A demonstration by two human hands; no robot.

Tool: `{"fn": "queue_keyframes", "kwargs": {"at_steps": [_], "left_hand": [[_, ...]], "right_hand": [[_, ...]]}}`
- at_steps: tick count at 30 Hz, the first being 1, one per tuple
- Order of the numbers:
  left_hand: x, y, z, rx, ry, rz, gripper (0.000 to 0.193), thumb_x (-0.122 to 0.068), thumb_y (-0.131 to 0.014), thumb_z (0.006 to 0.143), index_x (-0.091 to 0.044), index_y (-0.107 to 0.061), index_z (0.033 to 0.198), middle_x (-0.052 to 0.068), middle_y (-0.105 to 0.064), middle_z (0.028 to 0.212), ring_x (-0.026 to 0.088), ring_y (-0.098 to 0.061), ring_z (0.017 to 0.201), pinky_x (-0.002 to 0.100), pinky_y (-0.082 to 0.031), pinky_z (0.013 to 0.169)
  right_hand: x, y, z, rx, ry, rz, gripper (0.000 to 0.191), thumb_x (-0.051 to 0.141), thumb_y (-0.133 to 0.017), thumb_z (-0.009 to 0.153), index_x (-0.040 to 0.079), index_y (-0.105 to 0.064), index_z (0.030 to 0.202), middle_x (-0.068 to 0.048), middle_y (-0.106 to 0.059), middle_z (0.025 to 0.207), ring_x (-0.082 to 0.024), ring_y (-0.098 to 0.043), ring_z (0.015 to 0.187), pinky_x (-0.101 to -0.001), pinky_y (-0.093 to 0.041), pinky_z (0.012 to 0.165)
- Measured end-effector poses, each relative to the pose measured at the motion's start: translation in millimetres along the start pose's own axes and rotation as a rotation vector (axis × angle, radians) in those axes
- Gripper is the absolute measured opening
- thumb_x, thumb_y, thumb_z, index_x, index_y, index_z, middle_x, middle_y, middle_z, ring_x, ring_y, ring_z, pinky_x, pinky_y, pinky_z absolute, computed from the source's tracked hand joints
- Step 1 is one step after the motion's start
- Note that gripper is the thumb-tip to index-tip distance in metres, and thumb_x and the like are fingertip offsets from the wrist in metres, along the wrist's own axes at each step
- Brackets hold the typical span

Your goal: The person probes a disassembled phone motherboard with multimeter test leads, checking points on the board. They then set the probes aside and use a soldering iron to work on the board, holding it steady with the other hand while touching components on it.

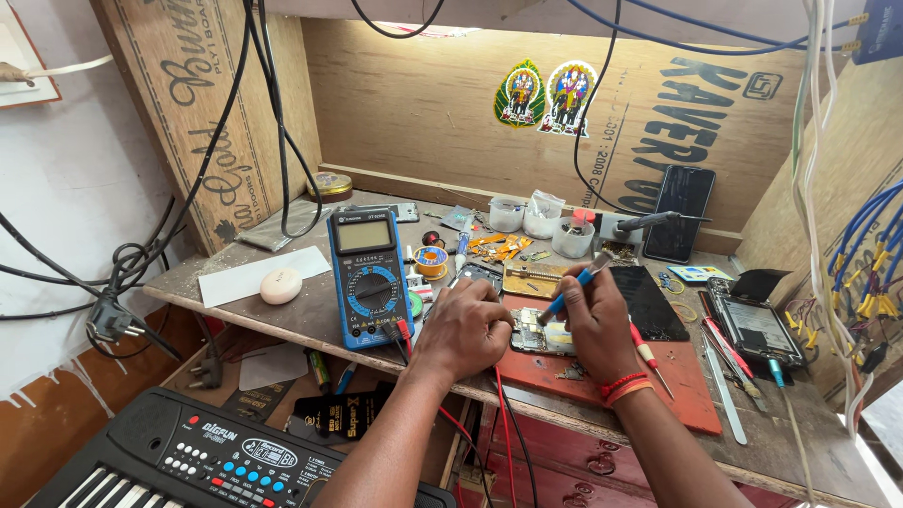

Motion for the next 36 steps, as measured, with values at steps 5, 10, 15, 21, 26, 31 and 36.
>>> {"fn": "queue_keyframes", "kwargs": {"at_steps": [5, 10, 15, 21, 26, 31, 36], "left_hand": [[1, 1, 0, -0.009, 0.001, -0.001, 0.015, -0.017, -0.067, 0.078, -0.016, -0.081, 0.075, 0.0, -0.066, 0.089, 0.021, -0.061, 0.095, 0.039, -0.046, 0.088], [2, -1, 0, -0.011, 0.011, -0.009, 0.015, -0.018, -0.067, 0.078, -0.016, -0.081, 0.074, 0.0, -0.067, 0.088, 0.021, -0.061, 0.095, 0.039, -0.046, 0.089], [2, -1, 0, -0.035, -0.009, -0.01, 0.015, -0.017, -0.067, 0.078, -0.017, -0.081, 0.075, 0.001, -0.066, 0.088, 0.022, -0.061, 0.095, 0.039, -0.046, 0.089], [2, -1, 0, -0.007, 0.02, -0.012, 0.014, -0.017, -0.067, 0.078, -0.016, -0.081, 0.074, 0.0, -0.066, 0.086, 0.021, -0.061, 0.093, 0.039, -0.046, 0.087], [1, 0, 1, -0.025, 0.001, -0.012, 0.014, -0.017, -0.067, 0.077, -0.017, -0.081, 0.074, 0.0, -0.065, 0.085, 0.021, -0.06, 0.093, 0.039, -0.046, 0.086], [1, -1, 0, -0.01, 0.021, -0.01, 0.014, -0.017, -0.067, 0.078, -0.017, -0.081, 0.073, 0.0, -0.066, 0.084, 0.021, -0.061, 0.092, 0.039, -0.046, 0.086], [0, 0, 1, -0.017, 0.016, -0.006, 0.014, -0.017, -0.067, 0.078, -0.017, -0.081, 0.073, 0.0, -0.066, 0.084, 0.021, -0.06, 0.092, 0.039, -0.046, 0.085]], "right_hand": [[3, -5, -1, 0.104, -0.01, 0.0, 0.017, 0.02, -0.06, 0.103, 0.004, -0.061, 0.107, -0.001, -0.065, 0.078, -0.005, -0.056, 0.064, -0.0236, -0.047, 0.054], [2, -5, 0, 0.115, -0.028, -0.038, 0.016, 0.018, -0.064, 0.099, 0.003, -0.063, 0.103, 0.0, -0.064, 0.072, -0.005, -0.057, 0.062, -0.0246, -0.047, 0.053], [3, -2, 0, 0.109, 0.012, 0.024, 0.017, 0.017, -0.066, 0.1, 0.001, -0.063, 0.103, -0.001, -0.067, 0.077, -0.007, -0.061, 0.067, -0.0245, -0.051, 0.058], [-2, 0, 2, 0.014, 0.031, -0.048, 0.018, 0.017, -0.069, 0.097, 0.001, -0.065, 0.103, -0.003, -0.07, 0.078, -0.007, -0.065, 0.07, -0.025, -0.054, 0.062], [-3, 1, 1, 0.013, -0.003, -0.037, 0.018, 0.019, -0.07, 0.097, 0.001, -0.066, 0.1, -0.002, -0.071, 0.081, -0.006, -0.065, 0.073, -0.025, -0.054, 0.063], [3, -2, 0, 0.036, 0.037, -0.051, 0.017, 0.019, -0.069, 0.096, 0.002, -0.066, 0.101, -0.001, -0.071, 0.082, -0.006, -0.066, 0.074, -0.0243, -0.054, 0.063], [7, 4, 2, -0.068, 0.03, -0.099, 0.018, 0.019, -0.068, 0.099, 0.002, -0.064, 0.101, -0.004, -0.07, 0.078, -0.007, -0.067, 0.067, -0.0255, -0.055, 0.058]]}}
Point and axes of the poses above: each hand's wrist, its own z-axis towards the middle knuckle, its own y-axis out of the back of the hand, x = y × z, the point moved 3 cm from there along z, towards the middle knuckle
